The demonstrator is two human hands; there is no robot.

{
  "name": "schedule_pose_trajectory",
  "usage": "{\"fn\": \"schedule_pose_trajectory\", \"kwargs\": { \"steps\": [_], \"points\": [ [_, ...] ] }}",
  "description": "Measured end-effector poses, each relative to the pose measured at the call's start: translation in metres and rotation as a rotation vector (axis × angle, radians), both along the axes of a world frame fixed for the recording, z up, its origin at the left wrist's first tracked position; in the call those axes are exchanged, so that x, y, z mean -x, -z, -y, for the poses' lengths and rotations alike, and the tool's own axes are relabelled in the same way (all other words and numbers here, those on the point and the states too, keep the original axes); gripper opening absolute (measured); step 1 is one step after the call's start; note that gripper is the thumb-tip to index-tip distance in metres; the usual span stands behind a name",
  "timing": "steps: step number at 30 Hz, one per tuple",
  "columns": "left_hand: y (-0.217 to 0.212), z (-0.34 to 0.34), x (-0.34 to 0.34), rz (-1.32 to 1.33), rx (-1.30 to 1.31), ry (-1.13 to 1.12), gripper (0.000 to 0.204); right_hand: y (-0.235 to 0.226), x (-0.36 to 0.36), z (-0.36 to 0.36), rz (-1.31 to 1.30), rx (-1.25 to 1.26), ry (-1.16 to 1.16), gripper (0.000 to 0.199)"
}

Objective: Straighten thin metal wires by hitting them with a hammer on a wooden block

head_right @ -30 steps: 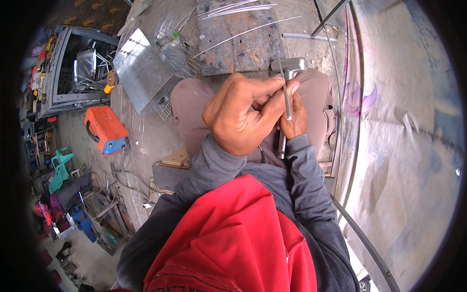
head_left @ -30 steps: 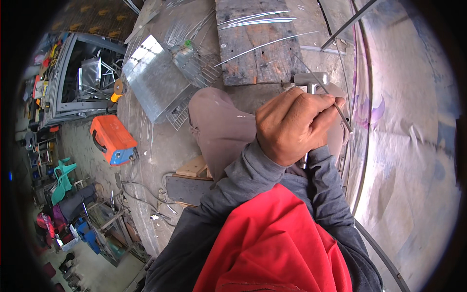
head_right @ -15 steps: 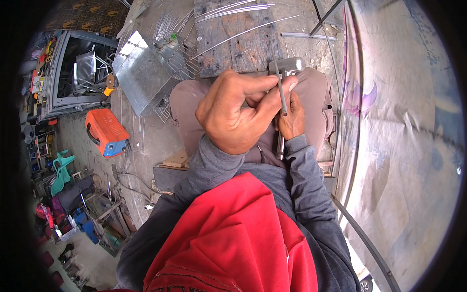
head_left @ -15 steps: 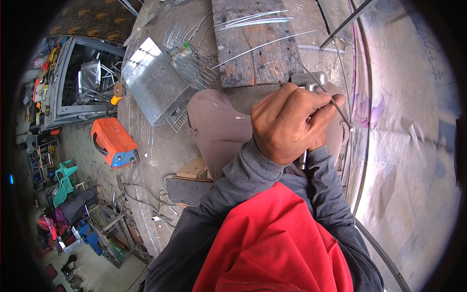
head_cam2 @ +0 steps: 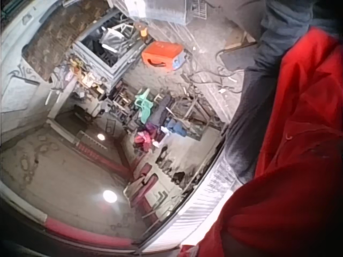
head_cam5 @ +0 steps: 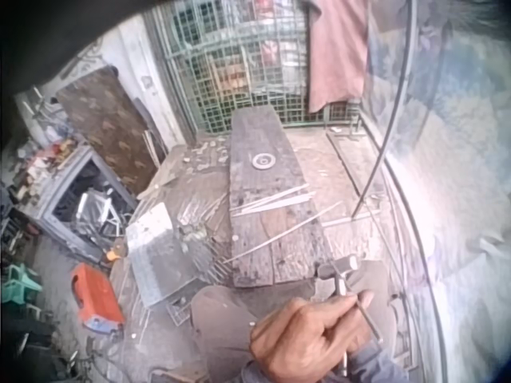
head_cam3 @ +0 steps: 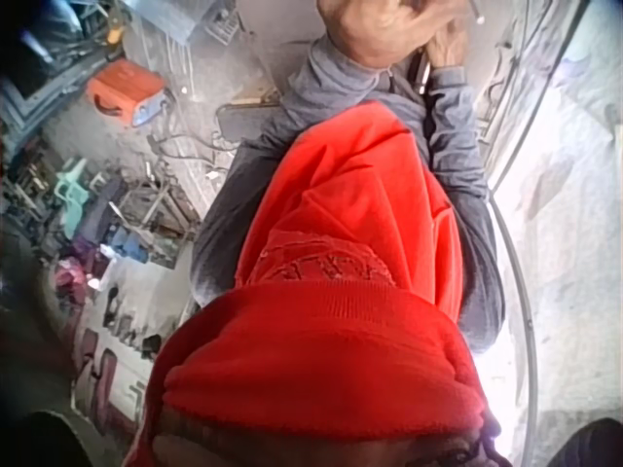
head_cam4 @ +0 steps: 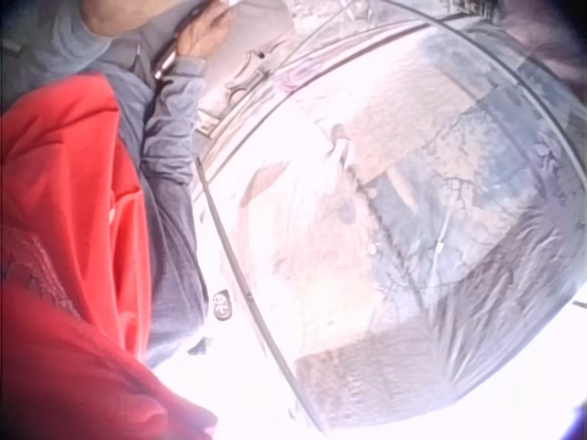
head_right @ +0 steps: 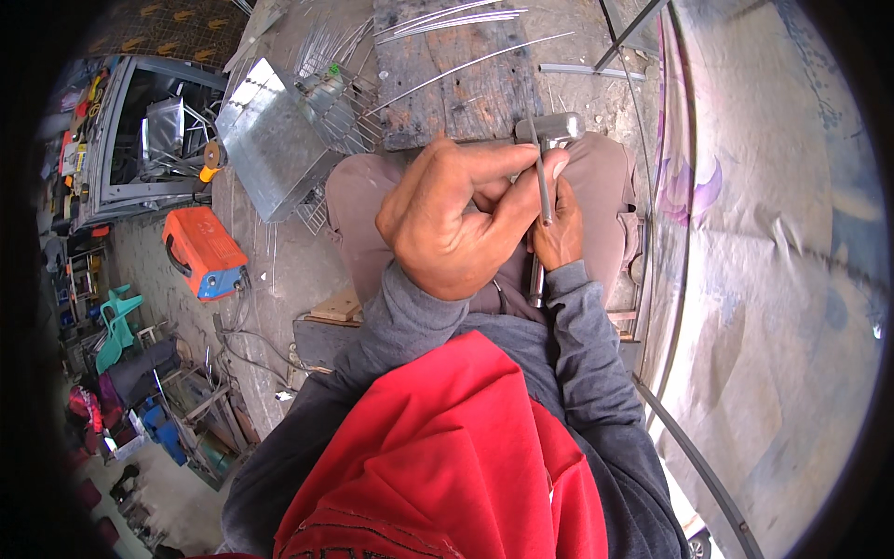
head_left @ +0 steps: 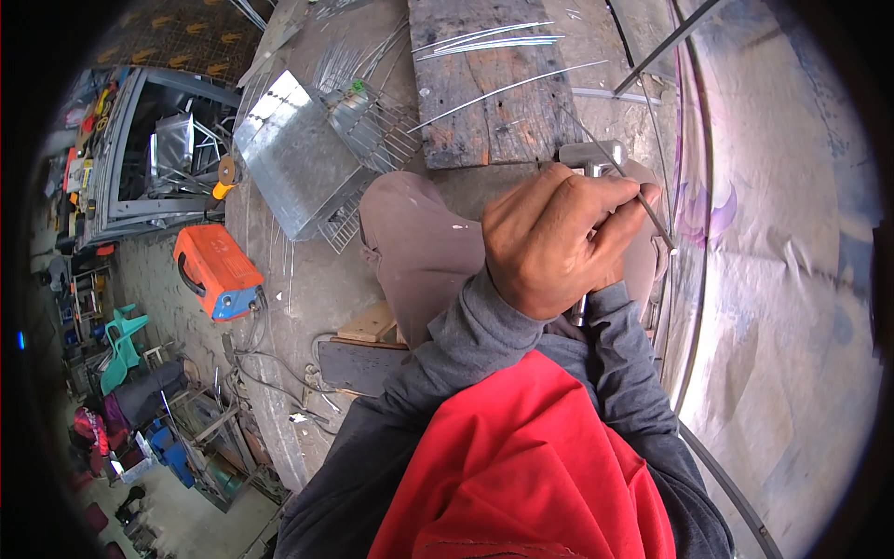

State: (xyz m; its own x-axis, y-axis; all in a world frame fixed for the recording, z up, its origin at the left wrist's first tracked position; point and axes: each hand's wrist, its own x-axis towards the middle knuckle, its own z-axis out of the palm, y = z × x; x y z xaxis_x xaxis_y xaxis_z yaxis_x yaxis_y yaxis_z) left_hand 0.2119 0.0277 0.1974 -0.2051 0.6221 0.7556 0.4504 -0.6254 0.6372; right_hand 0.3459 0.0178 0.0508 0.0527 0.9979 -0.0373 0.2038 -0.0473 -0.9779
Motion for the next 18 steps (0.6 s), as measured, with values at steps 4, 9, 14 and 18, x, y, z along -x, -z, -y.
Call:
{"fn": "schedule_pose_trajectory", "kwargs": {
  "steps": [4,9,14,18],
  "points": [
    [0.001,0.002,0.001,0.001,0.002,-0.015,0.021,-0.002,0.002,0.001,-0.136,0.11,0.029,0.045],
    [0.011,0.007,0.01,0.053,0.041,-0.031,0.021,-0.009,0.009,-0.004,-0.178,0.153,0.089,0.049],
    [0.036,0.01,0.066,0.559,0.198,-0.168,0.023,-0.014,0.006,0.001,-0.106,0.36,0.066,0.047],
    [0.093,-0.011,0.139,0.84,0.247,-0.239,0.025,-0.012,0.006,0.0,-0.147,0.34,0.049,0.046]
  ]
}}
